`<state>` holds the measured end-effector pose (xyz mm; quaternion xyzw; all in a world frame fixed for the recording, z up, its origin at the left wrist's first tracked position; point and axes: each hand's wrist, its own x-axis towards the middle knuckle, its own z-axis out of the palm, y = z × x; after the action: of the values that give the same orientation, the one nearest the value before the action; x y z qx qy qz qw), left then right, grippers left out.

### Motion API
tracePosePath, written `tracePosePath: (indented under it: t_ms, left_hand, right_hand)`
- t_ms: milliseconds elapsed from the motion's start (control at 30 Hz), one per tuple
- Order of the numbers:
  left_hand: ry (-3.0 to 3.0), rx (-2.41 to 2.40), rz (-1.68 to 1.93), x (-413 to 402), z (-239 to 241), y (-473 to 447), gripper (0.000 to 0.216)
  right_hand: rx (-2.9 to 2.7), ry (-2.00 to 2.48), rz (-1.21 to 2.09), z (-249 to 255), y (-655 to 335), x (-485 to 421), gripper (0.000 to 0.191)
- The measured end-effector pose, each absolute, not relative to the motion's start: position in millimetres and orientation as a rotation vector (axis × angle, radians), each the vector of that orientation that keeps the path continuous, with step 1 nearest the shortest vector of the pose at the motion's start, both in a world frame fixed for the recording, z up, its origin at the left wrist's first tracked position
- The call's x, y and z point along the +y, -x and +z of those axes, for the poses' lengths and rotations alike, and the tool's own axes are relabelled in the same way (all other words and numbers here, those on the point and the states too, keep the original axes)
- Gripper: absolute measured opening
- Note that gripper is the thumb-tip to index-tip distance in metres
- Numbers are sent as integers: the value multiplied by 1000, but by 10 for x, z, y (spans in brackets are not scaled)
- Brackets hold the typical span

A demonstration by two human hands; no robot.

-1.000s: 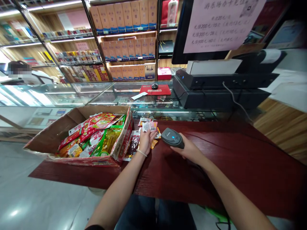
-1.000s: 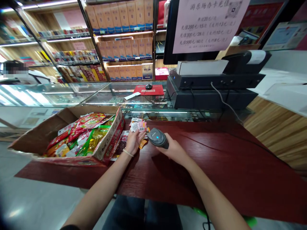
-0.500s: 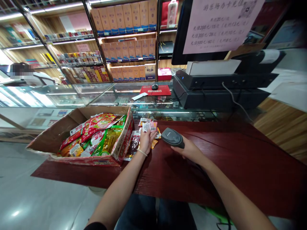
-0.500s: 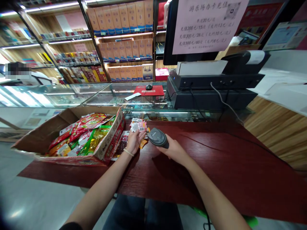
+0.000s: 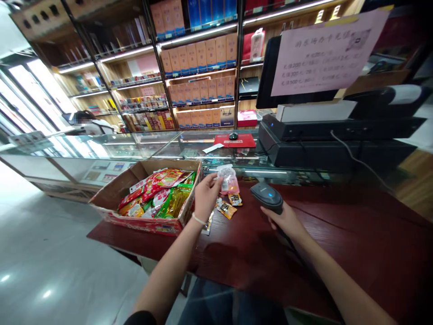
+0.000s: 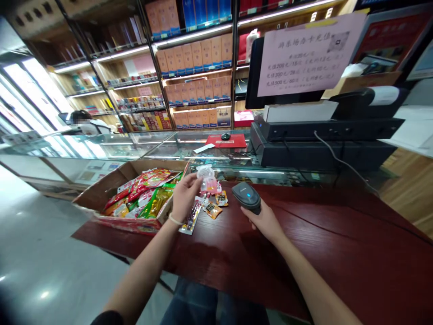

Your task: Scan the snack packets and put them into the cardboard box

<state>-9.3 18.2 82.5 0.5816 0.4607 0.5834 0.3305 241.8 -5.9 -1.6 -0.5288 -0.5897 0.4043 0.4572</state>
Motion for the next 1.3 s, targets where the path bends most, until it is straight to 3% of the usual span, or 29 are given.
tracePosePath:
  t_ms: [167,400,567,833,1000,1167,1300]
  left_hand:
    - [-1772,1676,1582,225,1258,1037,36]
    - [-1904,2150,1151,355,1137,2012,45]
    - [-1954,2009,1133,219,1095,1869,39]
    - [-2253,1663,1099,-21,1167,806,30]
    - [-2325,1527,922,119,658,371,32]
    - [-2382,1778,629,267,-95,339,34]
    - [-2410,1765,573,239,-399,264,41]
  right_hand:
    - [-1472,1307,989,-5,-2370,-78,42]
    - [-1522,1294,998,61,-2247,-37,42]
    - [-1565,1283,990,296,-2124,-4,44]
    - [-1493,1267,1034,411,-2043,127,41]
    - [-1404,1258,1090,218,-2123,131,39]
    - [-1367,1244,1151,113,-2157,86,38]
    - [-1365,1266,1163,127,-2143,70,38]
